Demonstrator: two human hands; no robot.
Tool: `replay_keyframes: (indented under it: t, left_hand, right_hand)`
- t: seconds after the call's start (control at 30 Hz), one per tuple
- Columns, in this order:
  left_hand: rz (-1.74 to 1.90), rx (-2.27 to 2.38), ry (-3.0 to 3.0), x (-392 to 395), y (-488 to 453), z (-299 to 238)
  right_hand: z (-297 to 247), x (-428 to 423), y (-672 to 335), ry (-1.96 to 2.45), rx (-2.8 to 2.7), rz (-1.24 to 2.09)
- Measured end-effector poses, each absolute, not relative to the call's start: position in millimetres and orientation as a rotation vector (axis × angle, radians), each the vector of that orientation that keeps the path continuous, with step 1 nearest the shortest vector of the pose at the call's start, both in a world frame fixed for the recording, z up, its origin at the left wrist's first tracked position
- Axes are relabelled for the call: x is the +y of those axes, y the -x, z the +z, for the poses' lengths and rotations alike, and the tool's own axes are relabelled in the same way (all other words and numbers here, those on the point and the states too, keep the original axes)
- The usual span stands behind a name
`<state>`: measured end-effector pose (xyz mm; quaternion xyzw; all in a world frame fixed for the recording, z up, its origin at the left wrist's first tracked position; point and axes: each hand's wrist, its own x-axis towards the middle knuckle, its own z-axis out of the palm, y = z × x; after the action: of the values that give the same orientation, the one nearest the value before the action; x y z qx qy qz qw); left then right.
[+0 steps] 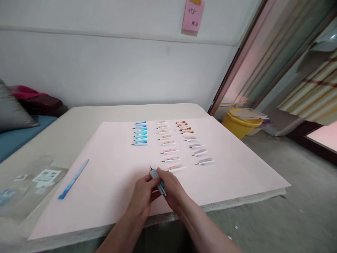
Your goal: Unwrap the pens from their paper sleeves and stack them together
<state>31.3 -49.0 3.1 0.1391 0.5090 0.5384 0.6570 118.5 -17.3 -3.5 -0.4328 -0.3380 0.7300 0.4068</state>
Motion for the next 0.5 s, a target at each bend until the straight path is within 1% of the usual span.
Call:
replay_keyframes:
  t: [0.37, 0.5]
  left_hand:
    - [1.571, 1.183, -0.228, -40, -4, 9]
    - [1.632, 1.179, -0.203, -39, -4, 7]
  right_hand:
    - [-3, -26, -114, 1.179, -0.882, 1.804]
    - [-2, -29, -105, 1.109, -0.883, 1.865]
